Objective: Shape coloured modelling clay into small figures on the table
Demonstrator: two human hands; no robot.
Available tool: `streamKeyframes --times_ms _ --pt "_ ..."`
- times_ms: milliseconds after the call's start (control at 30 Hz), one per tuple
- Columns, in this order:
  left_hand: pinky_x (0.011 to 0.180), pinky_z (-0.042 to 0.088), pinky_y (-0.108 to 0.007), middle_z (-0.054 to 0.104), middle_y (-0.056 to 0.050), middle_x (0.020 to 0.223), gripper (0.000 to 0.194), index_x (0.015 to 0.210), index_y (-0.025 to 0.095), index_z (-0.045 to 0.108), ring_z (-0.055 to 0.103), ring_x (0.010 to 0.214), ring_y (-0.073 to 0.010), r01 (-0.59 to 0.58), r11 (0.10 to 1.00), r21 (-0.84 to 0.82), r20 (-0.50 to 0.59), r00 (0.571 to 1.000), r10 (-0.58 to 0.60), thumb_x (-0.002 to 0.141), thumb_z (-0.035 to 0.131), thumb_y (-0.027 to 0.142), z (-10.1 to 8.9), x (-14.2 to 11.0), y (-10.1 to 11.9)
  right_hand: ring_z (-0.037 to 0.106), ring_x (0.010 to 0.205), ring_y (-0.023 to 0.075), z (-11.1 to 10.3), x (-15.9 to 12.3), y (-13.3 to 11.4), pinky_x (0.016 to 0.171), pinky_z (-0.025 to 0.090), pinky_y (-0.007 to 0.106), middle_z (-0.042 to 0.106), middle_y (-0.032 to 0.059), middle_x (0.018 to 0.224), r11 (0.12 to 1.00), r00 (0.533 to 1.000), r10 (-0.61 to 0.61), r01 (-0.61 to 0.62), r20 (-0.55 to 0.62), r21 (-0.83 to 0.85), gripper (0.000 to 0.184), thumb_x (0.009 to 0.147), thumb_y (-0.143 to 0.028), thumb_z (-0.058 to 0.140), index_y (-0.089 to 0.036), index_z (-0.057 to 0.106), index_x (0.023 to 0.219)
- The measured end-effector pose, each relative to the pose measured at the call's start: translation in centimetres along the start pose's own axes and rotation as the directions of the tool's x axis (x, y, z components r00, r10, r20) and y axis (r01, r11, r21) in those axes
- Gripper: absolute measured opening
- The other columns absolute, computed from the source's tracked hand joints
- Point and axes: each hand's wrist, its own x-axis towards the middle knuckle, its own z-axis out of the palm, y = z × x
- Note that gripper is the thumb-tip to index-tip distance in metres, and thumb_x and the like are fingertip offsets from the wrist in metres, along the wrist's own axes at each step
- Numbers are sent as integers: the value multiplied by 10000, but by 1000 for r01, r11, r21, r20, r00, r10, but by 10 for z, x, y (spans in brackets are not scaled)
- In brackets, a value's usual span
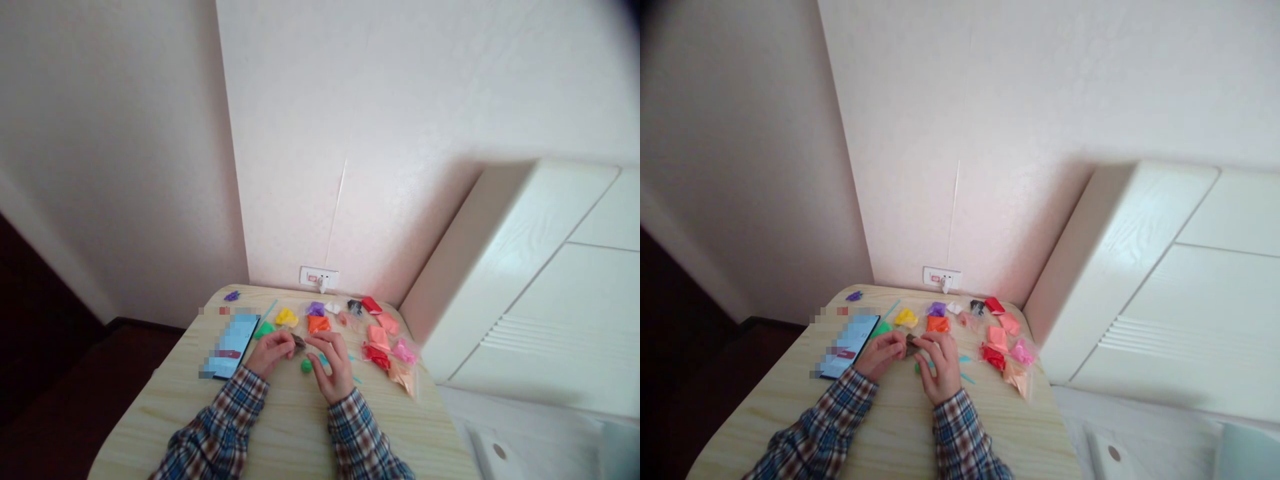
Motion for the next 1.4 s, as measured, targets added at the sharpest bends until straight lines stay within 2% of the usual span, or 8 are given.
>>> streamKeyframes --times_ms 433,833,1133,1200,1233,1300,1333,1400 --pt "522 356 -228 526 13 572 288 598 117 602 466 531 -97 2 998 61 75 997 -6 575 760 356 2 0 -2 538 877 191 4 0 -3 747 456 350 587 77 927 998 998 -50 51 37 -24 253 836 -157 454 -204 582 1049" --pt "510 337 -219 511 26 556 337 574 117 581 457 516 -88 9 999 41 70 997 -12 562 758 403 0 0 -2 539 784 178 0 -2 -6 665 455 338 610 58 883 987 988 -153 154 20 -42 355 811 -128 479 -244 572 1133" --pt "508 340 -206 535 24 531 306 585 101 606 460 507 -76 65 997 -31 14 998 -65 550 779 351 -1 1 -3 548 788 181 0 1 -1 685 446 342 624 61 912 983 984 -149 158 103 -89 336 827 -164 475 -251 573 1137" --pt "503 341 -199 549 22 545 300 605 103 607 467 502 -69 74 996 -54 -17 997 -75 539 788 333 -2 1 -4 555 831 185 -13 12 -4 729 441 349 620 60 944 994 995 -100 99 -16 -52 326 846 -172 450 -256 561 1141" --pt "498 339 -196 553 21 551 298 612 104 607 470 497 -66 77 995 -65 -31 996 -80 536 791 326 -3 1 -5 550 884 195 -20 19 -6 766 434 360 607 68 964 1000 982 2 -6 -187 -23 319 862 -173 420 -243 547 1146" --pt "493 339 -194 554 22 551 300 625 105 605 473 491 -64 83 993 -82 -53 995 -88 531 794 318 -3 1 -5 532 902 197 -30 30 -9 781 424 364 576 76 961 982 822 180 -181 -540 52 300 881 -178 386 -209 508 1152" --pt "492 341 -195 553 22 550 305 627 106 603 474 490 -64 85 992 -88 -59 994 -90 527 795 320 -2 1 -5 530 888 194 -32 34 -9 786 421 362 572 69 937 980 821 190 -189 -538 57 253 878 -180 397 -204 535 1088" --pt "498 347 -195 549 25 552 307 630 108 598 475 494 -64 83 992 -94 -63 994 -89 531 791 327 0 0 -5 528 904 196 -28 34 -8 815 414 368 575 60 921 990 958 139 -134 -252 38 197 868 -182 418 -205 576 985"
